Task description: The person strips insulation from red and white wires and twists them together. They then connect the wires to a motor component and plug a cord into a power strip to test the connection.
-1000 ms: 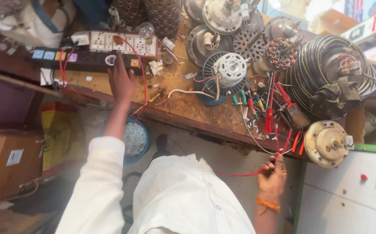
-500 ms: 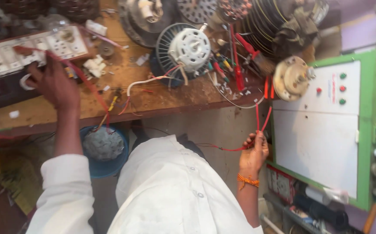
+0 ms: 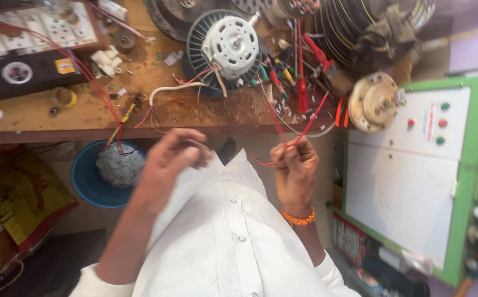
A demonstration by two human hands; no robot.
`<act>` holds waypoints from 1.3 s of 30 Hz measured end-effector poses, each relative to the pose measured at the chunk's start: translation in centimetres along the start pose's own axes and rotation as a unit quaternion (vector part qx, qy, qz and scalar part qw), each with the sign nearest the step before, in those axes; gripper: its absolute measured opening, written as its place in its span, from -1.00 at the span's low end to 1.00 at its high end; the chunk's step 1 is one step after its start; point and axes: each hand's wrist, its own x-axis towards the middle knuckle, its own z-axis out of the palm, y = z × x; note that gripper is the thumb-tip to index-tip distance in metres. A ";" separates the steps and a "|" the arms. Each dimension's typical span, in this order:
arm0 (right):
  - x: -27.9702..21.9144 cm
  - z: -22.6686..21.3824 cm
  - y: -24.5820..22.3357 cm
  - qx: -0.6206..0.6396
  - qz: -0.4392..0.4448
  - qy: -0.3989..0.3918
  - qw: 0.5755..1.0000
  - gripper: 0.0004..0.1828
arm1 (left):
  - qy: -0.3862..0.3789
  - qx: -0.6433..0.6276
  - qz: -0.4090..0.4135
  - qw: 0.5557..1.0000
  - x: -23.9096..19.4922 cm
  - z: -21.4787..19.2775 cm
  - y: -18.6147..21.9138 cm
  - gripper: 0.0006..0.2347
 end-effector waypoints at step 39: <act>5.3 2.1 4.3 -0.239 0.100 -0.073 0.963 -0.81 | 0.319 0.208 0.157 0.911 4.3 -3.4 0.3 -0.88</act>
